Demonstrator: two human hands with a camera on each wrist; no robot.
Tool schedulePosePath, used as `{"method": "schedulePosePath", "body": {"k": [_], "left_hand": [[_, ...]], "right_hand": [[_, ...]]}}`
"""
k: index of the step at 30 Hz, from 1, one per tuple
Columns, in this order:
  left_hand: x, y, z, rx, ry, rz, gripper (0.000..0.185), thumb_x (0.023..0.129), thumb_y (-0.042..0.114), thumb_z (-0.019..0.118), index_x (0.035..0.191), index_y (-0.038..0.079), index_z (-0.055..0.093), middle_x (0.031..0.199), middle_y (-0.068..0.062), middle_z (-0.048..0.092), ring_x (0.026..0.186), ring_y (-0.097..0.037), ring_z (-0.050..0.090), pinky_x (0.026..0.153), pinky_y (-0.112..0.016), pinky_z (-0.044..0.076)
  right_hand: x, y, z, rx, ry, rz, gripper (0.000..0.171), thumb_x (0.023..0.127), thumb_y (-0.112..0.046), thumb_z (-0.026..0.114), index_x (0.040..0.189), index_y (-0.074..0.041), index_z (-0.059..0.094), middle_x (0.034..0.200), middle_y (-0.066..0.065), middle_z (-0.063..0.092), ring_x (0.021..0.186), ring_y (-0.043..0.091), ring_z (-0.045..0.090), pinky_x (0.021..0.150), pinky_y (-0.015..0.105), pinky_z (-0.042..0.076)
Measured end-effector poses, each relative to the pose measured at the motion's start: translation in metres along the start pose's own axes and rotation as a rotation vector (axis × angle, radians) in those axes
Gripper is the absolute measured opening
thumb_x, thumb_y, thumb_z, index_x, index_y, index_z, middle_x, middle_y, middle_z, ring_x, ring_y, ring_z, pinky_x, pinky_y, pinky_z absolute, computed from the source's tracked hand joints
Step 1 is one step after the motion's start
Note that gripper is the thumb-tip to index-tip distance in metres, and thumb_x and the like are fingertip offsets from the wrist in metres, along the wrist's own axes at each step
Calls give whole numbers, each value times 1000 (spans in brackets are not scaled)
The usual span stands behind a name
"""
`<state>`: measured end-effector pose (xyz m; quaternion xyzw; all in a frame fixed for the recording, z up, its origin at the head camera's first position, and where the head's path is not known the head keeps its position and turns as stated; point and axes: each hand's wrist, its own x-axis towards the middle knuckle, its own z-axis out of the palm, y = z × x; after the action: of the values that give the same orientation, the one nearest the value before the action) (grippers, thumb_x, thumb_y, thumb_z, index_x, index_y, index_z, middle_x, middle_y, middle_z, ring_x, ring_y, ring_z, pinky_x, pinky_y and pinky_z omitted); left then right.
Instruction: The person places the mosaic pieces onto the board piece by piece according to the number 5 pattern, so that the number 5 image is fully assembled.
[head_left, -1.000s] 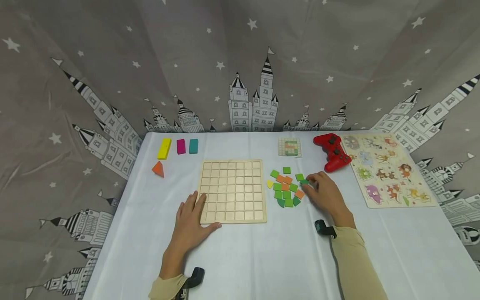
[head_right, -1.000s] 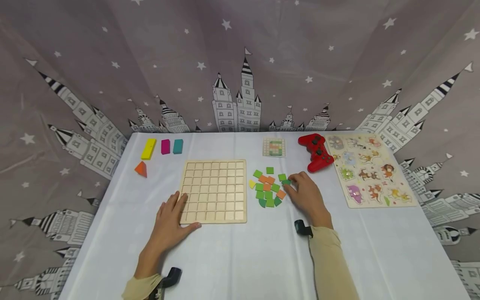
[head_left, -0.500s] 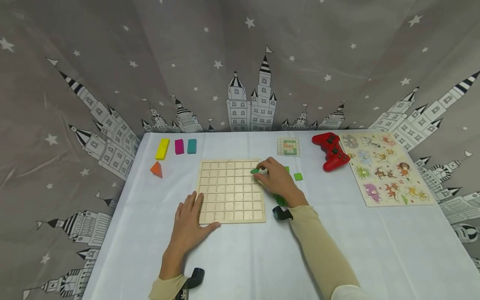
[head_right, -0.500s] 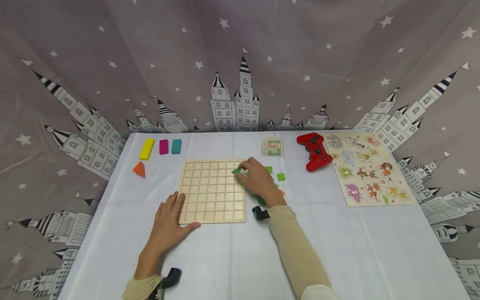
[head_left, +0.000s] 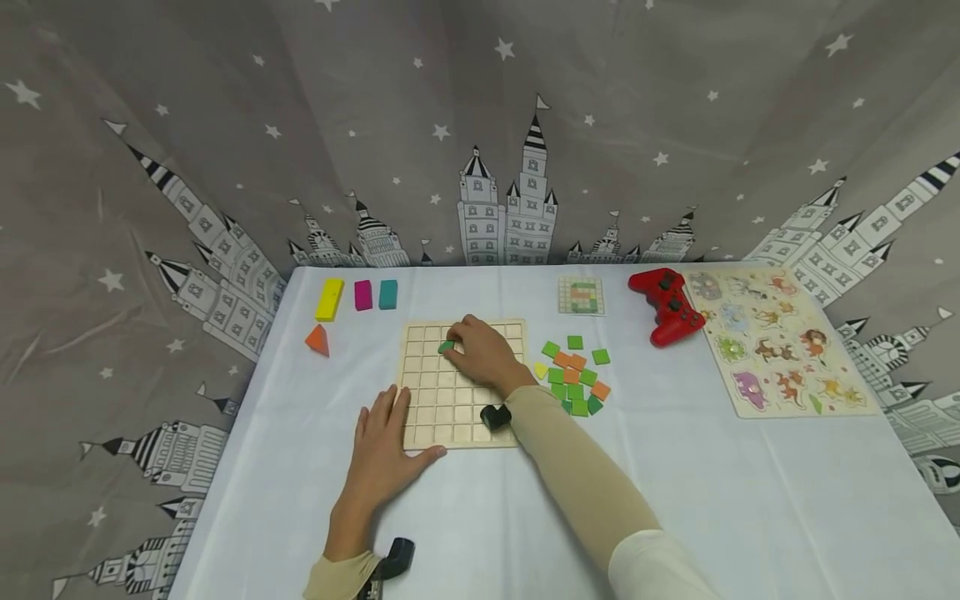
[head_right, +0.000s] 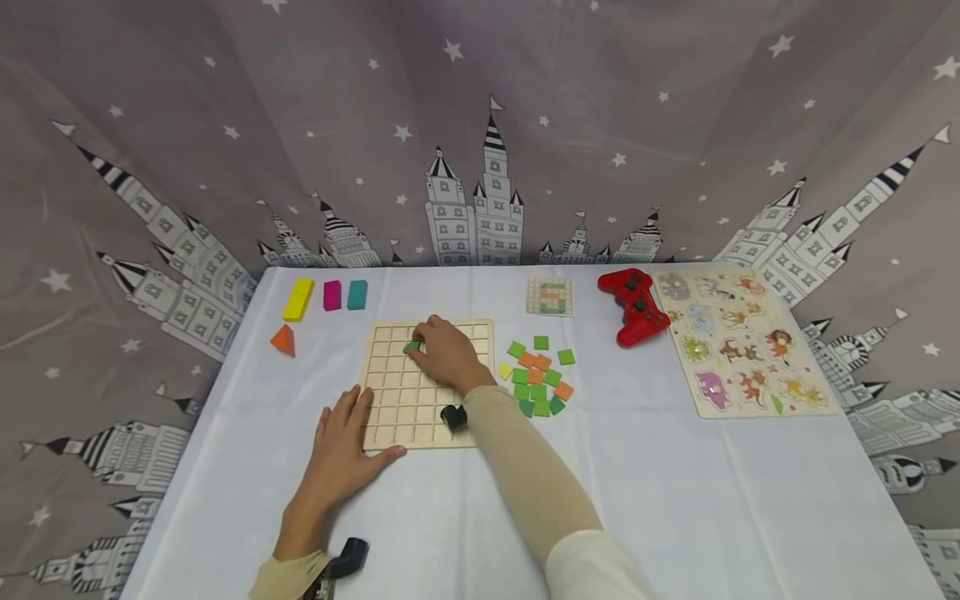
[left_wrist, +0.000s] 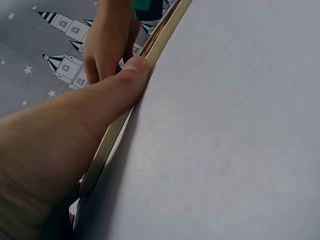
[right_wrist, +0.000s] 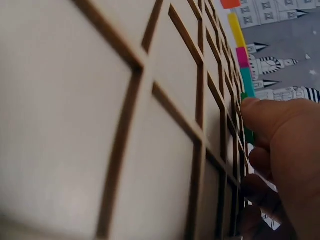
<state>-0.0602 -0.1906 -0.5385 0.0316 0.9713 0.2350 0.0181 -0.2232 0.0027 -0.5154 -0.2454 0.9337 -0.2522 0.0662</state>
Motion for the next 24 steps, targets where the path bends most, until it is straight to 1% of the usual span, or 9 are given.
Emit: {"method": "schedulePosePath", "body": {"k": [3,7,18,21,24], "left_hand": [[-1,1,-1,0,3,-2,113,79,64,76,161,6,25,167,-21,23,156,-41,19,127,-63,9],[-1,1,-1,-2,8,-3,114,78,64,76,161,6,25,168,-21,23,156,-41,19,127,-63,8],[-1,0,0,-12,10,-11,115,77,65,77,161,5,25,168,-20,24,156,-40,19,127,-62,8],[0,-1,1,-11,10,-13,115,77,65,77,161,6,25,168,-20,24,157,-40,19,127,-62,8],[0,-1,1,-12,8,-15,115,77,65,77,161,6,25,167,-20,24,157,-40,18,127,-61,8]], "right_hand": [[3,-3,1,-28,-8,5,34,101,-42,62,124,-17,66,117,-1,61,105,16,62,96,34,55],[3,-5,-1,-35,-23,14,32,102,-39,61,125,-18,66,119,-1,61,108,17,62,99,34,54],[1,1,0,57,-29,22,29,102,-33,62,125,-16,69,122,3,62,115,21,62,105,37,52],[0,3,-2,82,-42,23,30,103,-31,61,128,-16,68,126,4,61,120,23,61,109,39,50],[-4,8,-5,107,-35,19,34,103,-30,61,134,-17,65,127,4,62,120,22,61,108,39,50]]}}
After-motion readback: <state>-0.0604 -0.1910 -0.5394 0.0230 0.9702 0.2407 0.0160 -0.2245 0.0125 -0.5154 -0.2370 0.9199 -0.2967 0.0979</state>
